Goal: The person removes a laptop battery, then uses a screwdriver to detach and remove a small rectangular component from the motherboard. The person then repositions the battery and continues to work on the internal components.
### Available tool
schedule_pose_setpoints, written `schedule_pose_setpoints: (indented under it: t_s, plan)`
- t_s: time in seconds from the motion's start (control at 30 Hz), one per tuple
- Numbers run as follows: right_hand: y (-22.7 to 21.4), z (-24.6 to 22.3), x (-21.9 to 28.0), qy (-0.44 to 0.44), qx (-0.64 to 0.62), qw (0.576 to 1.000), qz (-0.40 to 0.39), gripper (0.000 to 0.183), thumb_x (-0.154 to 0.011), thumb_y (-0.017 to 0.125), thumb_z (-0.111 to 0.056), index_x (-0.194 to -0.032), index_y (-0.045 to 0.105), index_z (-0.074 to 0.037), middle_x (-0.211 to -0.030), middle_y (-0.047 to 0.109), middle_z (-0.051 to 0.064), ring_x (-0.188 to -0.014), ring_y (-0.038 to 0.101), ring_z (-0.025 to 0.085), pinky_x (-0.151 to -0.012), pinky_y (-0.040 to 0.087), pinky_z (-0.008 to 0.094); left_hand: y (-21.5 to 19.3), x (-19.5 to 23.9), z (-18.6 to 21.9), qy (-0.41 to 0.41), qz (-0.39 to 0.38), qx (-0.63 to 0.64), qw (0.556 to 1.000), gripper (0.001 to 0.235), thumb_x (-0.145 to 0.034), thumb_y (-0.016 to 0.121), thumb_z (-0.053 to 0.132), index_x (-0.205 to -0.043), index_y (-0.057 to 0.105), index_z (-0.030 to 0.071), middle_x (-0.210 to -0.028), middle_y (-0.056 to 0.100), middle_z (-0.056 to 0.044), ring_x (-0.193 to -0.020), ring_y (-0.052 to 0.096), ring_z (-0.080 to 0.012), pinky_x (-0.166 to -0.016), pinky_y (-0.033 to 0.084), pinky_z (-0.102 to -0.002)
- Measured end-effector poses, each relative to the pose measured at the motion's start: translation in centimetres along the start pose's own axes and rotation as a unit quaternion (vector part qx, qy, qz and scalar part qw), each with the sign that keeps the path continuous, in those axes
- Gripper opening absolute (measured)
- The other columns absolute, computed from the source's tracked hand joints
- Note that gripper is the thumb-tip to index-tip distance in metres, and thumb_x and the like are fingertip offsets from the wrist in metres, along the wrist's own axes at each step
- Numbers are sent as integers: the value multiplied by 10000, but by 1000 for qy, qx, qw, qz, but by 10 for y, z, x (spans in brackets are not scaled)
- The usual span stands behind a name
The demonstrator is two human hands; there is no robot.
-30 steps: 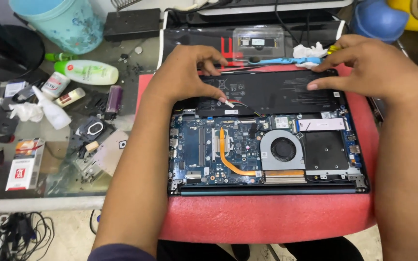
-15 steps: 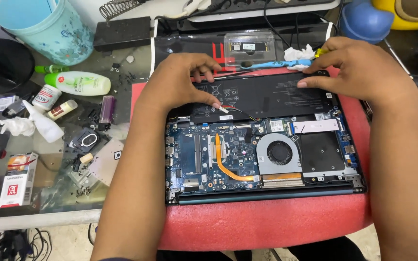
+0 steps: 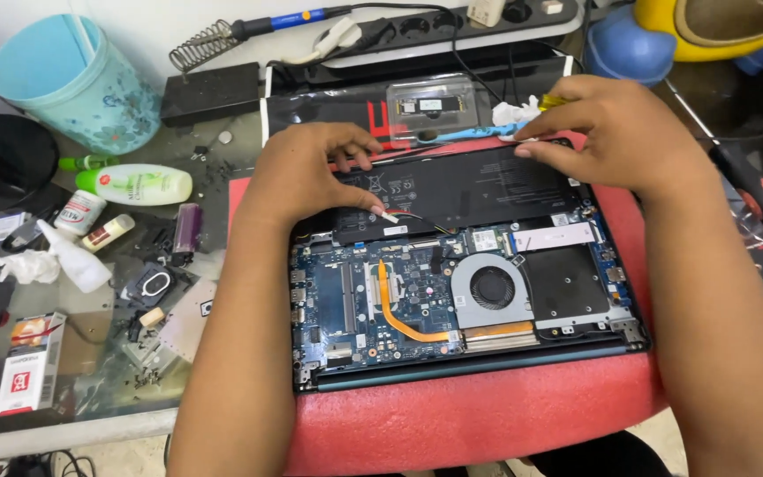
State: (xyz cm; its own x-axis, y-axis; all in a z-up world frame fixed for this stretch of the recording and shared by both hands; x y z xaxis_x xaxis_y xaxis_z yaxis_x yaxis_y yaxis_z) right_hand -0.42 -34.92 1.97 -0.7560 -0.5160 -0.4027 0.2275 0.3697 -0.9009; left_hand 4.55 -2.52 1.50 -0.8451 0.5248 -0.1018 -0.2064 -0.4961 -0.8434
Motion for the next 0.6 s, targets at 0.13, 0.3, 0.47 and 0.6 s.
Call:
schedule_pose_setpoints:
  t_s: [0.13, 0.3, 0.47, 0.6]
  plan:
    - [-4, -3, 1, -21, 44, 998, 49, 146, -986, 838, -269, -1054, 841, -140, -947, 671, 36, -863, 653, 234, -624, 451, 374, 1, 0, -3, 3, 5, -30, 1000, 603, -568, 989, 492, -1102, 768, 319, -988, 787, 141, -891, 695, -94, -675, 492, -330]
    - [-1, 5, 1, 16, 46, 999, 9, 199, -980, 788, -383, -1005, 829, -189, -886, 612, -3, -852, 638, 222, -584, 447, 412, 3, -2, -4, 7, 4, -11, 1000, 611, -554, 987, 469, -1102, 786, 290, -997, 792, 93, -934, 707, -98, -720, 501, -321]
    - [4, 6, 0, 17, 38, 999, 24, 157, -963, 822, -363, -939, 833, -208, -898, 622, -31, -806, 631, 204, -536, 401, 390, 6, -3, -3, 8, -6, 18, 1000, 610, -555, 1001, 384, -1110, 788, 250, -998, 774, 66, -925, 664, -113, -747, 497, -311]
    - [6, 9, -1, 24, 34, 999, 26, 151, -949, 827, -365, -926, 835, -217, -871, 589, -31, -763, 610, 210, -517, 375, 392, 5, -2, -6, -21, -10, 39, 999, 621, -544, 1004, 362, -1113, 785, 242, -1002, 788, 24, -908, 687, -100, -770, 517, -291]
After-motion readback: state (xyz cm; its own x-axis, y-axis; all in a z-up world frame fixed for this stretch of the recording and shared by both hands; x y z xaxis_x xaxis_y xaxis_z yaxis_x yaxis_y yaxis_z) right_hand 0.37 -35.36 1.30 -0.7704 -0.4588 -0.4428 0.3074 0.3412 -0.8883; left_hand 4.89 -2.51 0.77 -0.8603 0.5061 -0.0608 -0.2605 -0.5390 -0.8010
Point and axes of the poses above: each hand's wrist, its own x-axis away from the middle knuckle, its own y-axis out of the palm, z = x × y, the point moved 4 cm from there along -x, towards the middle knuckle
